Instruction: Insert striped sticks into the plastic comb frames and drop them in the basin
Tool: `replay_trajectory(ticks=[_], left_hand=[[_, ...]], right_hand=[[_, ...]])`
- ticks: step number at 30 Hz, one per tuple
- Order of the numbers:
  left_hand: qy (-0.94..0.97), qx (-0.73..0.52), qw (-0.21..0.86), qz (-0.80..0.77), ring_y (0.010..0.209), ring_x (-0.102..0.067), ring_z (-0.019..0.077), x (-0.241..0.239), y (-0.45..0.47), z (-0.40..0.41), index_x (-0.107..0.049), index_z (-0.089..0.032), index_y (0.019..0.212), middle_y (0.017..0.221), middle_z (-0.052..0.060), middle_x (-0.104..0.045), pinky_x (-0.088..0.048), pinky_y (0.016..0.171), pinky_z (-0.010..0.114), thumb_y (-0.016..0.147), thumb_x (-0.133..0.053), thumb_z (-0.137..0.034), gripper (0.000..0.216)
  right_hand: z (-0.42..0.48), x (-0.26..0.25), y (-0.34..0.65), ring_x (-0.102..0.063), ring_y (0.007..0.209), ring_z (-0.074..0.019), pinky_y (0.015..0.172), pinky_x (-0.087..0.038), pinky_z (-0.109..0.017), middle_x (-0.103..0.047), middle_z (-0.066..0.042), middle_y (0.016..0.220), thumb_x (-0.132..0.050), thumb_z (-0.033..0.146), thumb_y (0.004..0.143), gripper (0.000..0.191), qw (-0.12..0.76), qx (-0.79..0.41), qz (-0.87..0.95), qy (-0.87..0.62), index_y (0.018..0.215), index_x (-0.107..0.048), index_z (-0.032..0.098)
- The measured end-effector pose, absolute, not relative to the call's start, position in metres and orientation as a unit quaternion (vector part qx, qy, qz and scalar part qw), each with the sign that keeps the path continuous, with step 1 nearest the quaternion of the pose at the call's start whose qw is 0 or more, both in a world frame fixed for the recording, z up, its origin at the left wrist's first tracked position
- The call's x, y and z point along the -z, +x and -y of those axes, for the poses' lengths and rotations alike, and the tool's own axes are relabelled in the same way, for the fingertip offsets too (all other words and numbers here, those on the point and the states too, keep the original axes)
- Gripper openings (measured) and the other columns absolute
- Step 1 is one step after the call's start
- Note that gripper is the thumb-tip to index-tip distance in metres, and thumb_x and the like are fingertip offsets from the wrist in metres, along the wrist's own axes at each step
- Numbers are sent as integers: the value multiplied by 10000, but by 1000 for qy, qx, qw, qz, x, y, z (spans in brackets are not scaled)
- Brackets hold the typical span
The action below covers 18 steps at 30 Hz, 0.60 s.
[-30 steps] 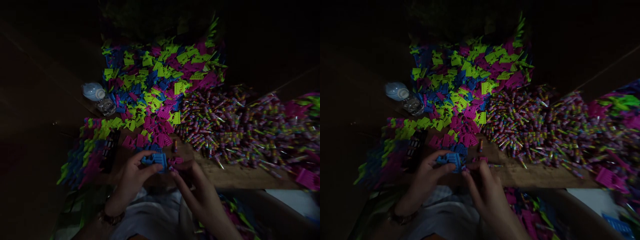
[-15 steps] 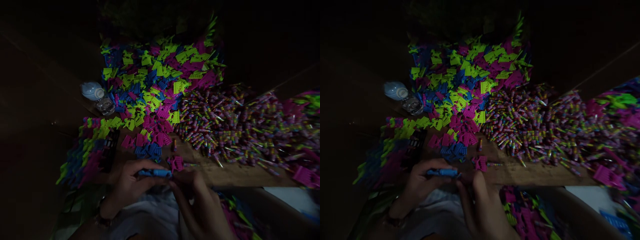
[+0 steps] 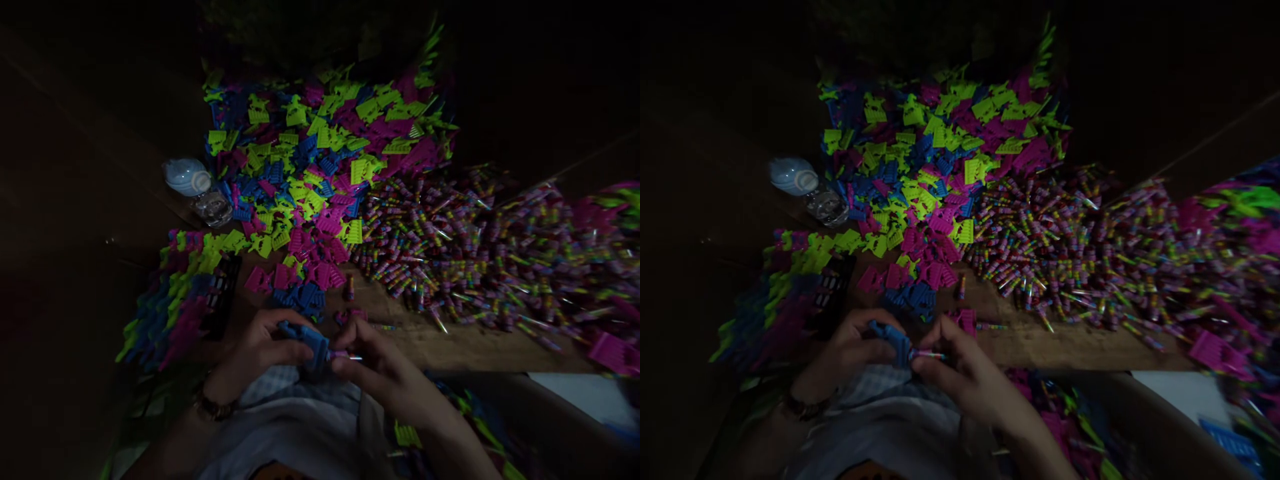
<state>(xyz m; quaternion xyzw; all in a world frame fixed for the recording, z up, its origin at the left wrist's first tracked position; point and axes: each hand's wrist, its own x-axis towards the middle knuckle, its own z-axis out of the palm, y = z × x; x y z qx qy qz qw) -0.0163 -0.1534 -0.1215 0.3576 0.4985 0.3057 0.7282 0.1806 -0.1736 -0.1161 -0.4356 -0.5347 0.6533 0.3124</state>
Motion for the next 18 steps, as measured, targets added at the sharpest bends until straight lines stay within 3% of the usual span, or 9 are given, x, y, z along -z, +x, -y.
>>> replay_trajectory(ticks=[5,10,18], left_hand=[[379,-339,683,-524,644,-595,134,121,-14,152,-707,-166,764,683,9,-663,-496,586,211,601,-775,-228,187],[315,-376,707,-509,759,-635,170,118,-7,153,-694,-188,935,853,37,-703,-526,673,262,609,-791,-263,348],[198,-380,788,-443,617,-628,131,105,4,156,-691,-177,861,732,25,-706,-509,575,219,542,-836,-246,357]], right_hand=[[171,121,180,-538,748,-126,667,-460,-233,-534,8,811,-580,381,847,191,329,-661,502,-450,843,-504,205],[168,108,181,-557,752,-124,659,-469,-221,-555,5,824,-566,388,859,184,342,-659,487,-460,873,-511,213],[166,105,187,-516,569,-76,531,-404,-188,-536,42,664,-641,348,821,191,360,-764,390,-367,839,-535,190]])
